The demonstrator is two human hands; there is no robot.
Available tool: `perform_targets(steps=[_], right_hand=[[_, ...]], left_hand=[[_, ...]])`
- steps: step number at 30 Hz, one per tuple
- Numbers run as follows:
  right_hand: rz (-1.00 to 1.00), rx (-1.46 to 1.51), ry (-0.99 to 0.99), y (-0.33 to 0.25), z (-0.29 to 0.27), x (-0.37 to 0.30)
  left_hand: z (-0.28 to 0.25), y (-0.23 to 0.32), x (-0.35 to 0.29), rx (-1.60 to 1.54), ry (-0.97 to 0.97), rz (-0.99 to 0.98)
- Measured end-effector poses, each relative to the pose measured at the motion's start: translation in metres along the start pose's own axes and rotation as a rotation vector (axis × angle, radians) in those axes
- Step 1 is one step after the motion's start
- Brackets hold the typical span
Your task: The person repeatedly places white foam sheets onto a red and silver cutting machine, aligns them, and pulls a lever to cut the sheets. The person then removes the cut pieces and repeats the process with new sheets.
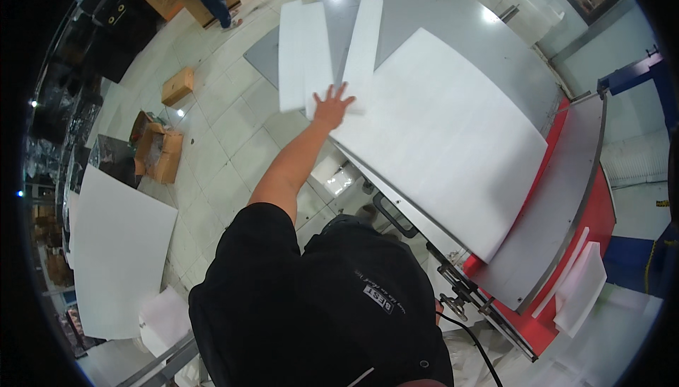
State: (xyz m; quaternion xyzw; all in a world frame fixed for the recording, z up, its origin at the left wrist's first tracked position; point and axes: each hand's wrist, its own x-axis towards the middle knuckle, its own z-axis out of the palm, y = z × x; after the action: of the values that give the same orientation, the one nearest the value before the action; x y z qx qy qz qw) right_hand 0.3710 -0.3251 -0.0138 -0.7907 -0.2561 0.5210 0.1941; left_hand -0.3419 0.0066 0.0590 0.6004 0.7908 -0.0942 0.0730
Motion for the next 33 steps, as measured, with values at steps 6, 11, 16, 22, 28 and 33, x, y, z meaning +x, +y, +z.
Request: perform_targets(steps=[6,11,16,22,28,33], right_hand=[[-0.002,-0.093,0.075,-0.01,0.008,-0.001],[0.162,-0.022,0.147,-0.026,0.01,-0.009],[0.129,-0.121,0.152,-0.032,0.014,-0.016],[0.228,-0.058,0.199,0.004,0.008,0.003],[0.047,0.025,0.289,0.007,0.023,0.012],[0.162,-0.133,0.323,0.028,0.016,0.021]], left_hand=[[-0.005,-0.042,0.022,-0.11,-0.148,-0.237],[-0.002,0.008,0.011,-0.19,0.022,0.058],[0.03,0.017,0.027,-0.276,-0.031,-0.013],[0.006,0.005,0.041,-0.01,0.024,-0.122],[0.025,0.0,0.039,-0.198,0.065,0.048],[0.036,0.043,0.029,-0.31,-0.046,-0.116]])
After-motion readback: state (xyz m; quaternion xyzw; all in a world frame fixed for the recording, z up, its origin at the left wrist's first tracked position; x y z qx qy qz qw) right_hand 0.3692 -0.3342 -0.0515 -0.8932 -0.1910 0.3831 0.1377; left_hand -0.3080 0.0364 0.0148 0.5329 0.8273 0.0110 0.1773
